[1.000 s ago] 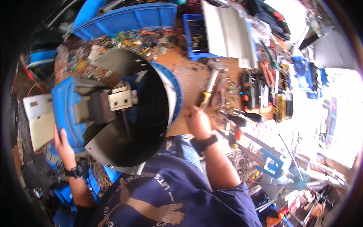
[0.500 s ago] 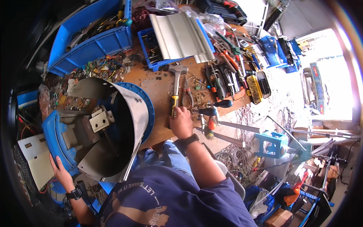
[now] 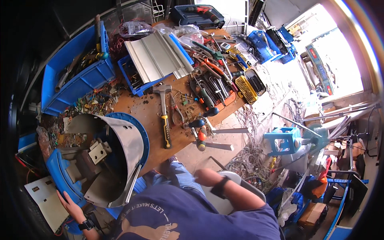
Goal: The person disassembles a blue and black circular electronic device, likely a robotic vacuum cleaner, on a cluttered workbench. They use a screwdriver to remove screws from the casing and separate the components to access the internal mechanisms.
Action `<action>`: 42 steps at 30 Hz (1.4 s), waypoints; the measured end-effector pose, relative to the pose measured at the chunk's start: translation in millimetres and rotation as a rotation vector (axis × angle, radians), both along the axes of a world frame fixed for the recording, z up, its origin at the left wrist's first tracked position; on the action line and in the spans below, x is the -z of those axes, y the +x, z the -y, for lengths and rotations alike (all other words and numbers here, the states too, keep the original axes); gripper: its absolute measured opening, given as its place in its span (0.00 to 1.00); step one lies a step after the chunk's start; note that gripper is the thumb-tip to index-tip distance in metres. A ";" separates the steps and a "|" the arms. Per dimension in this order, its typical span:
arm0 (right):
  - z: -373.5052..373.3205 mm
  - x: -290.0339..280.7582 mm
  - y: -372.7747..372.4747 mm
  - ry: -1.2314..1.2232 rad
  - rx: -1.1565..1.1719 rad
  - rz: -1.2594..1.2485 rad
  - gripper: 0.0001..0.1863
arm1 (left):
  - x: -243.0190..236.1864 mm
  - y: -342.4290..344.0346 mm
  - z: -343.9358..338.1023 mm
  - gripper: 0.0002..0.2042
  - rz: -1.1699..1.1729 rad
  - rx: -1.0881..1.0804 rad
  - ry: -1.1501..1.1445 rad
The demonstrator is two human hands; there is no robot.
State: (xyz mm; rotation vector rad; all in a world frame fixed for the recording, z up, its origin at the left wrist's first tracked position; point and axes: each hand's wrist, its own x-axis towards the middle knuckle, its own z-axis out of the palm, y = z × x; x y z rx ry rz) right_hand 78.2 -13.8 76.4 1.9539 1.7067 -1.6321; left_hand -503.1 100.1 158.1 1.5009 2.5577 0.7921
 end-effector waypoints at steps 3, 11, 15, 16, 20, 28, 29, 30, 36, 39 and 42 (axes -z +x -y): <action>61.9 22.5 90.9 -0.075 0.025 0.242 0.16 | -1.8 2.9 -1.2 0.27 -0.016 0.012 0.008; -32.2 0.6 223.5 0.472 0.445 0.388 0.12 | -0.4 -7.5 0.0 0.28 -0.090 -0.002 -0.024; -130.4 -5.4 224.8 0.541 0.394 0.299 0.16 | -9.6 -5.7 -4.0 0.27 -0.247 -0.024 -0.094; -150.1 -10.0 218.6 0.533 0.361 0.312 0.16 | -14.5 -3.7 -1.1 0.27 -0.289 -0.037 -0.121; -205.3 12.9 215.0 0.549 0.175 0.313 0.16 | -22.9 -14.2 20.2 0.27 -0.299 -0.058 -0.021; -225.3 65.4 223.3 0.544 0.123 0.317 0.22 | -64.2 31.9 64.2 0.25 -0.396 -0.196 0.020; -228.0 72.2 226.3 0.550 0.088 0.352 0.22 | -66.4 36.6 72.1 0.25 -0.379 -0.199 0.017; -231.1 78.2 229.6 0.557 0.078 0.355 0.23 | -65.5 41.5 80.3 0.25 -0.390 -0.218 0.028; -245.8 90.2 240.3 0.559 0.028 0.380 0.22 | -57.6 60.8 98.6 0.22 -0.329 -0.262 0.043; -247.5 86.1 244.6 0.571 0.050 0.322 0.19 | -56.7 67.0 92.6 0.21 -0.331 -0.250 0.043; -249.5 46.8 226.0 0.464 0.122 0.196 0.15 | -54.8 65.4 92.7 0.19 -0.320 -0.210 0.069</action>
